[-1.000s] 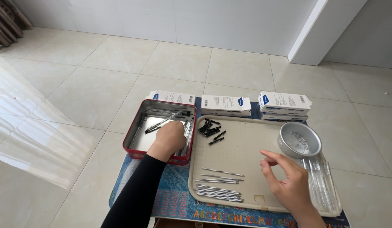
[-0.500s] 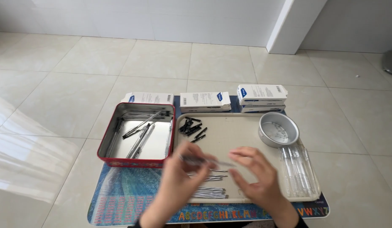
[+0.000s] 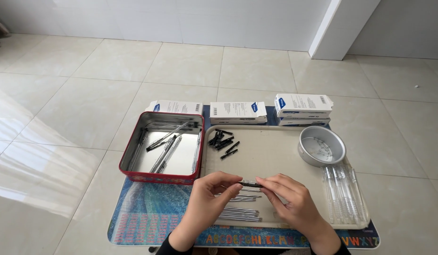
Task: The person picks up small black components and thin silver rods, inserting the rods into the components by hand and placing the assembled items into a round metal container.
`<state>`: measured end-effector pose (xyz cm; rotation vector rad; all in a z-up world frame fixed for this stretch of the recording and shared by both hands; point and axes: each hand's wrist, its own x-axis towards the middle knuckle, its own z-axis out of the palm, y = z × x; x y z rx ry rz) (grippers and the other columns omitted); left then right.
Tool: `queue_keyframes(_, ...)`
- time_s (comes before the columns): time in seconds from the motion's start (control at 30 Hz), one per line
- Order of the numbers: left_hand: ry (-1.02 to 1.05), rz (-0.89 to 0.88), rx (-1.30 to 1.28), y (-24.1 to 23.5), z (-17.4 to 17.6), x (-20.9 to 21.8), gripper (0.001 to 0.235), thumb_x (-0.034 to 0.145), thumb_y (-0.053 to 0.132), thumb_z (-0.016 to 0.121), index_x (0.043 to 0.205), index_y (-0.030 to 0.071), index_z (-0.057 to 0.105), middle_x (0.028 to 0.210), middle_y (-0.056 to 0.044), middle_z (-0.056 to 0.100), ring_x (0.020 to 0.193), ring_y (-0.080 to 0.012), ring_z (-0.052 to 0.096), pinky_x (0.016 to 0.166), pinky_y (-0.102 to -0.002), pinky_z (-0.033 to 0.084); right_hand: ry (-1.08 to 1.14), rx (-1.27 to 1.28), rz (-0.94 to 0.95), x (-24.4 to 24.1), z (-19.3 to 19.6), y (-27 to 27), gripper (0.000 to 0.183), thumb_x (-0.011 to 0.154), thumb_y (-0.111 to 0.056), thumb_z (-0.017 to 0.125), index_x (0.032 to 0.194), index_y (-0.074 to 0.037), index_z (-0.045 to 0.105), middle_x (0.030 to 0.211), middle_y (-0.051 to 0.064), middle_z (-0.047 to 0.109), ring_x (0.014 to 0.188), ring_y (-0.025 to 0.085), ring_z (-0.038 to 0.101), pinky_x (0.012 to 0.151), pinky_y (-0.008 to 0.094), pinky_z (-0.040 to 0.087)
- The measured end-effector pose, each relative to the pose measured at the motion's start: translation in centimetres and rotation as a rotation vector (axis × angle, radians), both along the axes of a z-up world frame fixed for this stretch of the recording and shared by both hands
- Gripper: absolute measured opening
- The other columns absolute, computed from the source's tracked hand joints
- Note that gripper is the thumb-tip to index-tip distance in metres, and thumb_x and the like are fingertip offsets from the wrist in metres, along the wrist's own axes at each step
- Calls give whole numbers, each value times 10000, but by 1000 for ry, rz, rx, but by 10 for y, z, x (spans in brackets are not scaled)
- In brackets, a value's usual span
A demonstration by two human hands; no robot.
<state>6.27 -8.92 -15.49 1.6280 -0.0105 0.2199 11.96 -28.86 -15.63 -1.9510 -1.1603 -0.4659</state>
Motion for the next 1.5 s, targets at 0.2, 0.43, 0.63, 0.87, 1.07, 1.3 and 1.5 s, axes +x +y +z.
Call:
queue_keyframes(0.2,-57,50,-1,-4,-9,-1,74,775,76,735,834,34,750,685,-62,724,586,-119,712,563,-205,621,-50,8,-15,0,-4,1,277,785,-22,690,1062,-25,665,918,60,717,759,163,667,704,248,565)
queue_keyframes(0.43,-41,13,20,-4,-7,-1,98,780,94,733,851,30,753,681,-67,728,597,-119,709,577,-210,641,-38,20,9,-2,-2,2,272,786,-30,692,1056,-26,665,923,63,721,775,164,685,707,244,581)
queue_keyframes(0.63,77,40,54,-6,-6,-1,192,875,176,658,718,67,639,583,-17,662,505,-87,589,485,-219,506,-83,43,-10,-4,2,6,236,788,-12,686,1023,-21,670,914,65,711,772,171,670,708,250,566)
queue_keyframes(0.87,-228,184,302,-2,-27,4,295,966,190,514,686,100,485,550,14,427,478,-87,337,435,-253,278,8,18,-99,0,-10,-1,216,809,-57,665,1024,-78,666,905,29,710,810,136,694,744,243,565)
queue_keyframes(1.07,-364,402,247,9,-16,4,313,958,155,494,653,108,446,525,31,367,454,-67,289,414,-235,231,94,-7,-164,2,-15,-4,188,845,-89,623,1031,-97,650,891,12,692,810,127,683,736,244,553)
queue_keyframes(1.3,-462,247,991,22,-12,62,218,935,131,592,760,73,477,675,-50,510,557,-216,468,466,-346,358,139,-33,-208,4,-16,-3,154,843,-112,630,993,-103,664,886,15,694,821,139,681,756,254,545)
queue_keyframes(1.5,-196,153,1511,22,-57,110,207,737,-72,630,915,34,615,877,-135,604,789,-283,594,522,-354,542,-33,-102,-273,12,-22,-8,176,817,-128,670,993,-134,675,921,-20,688,824,159,608,792,307,463)
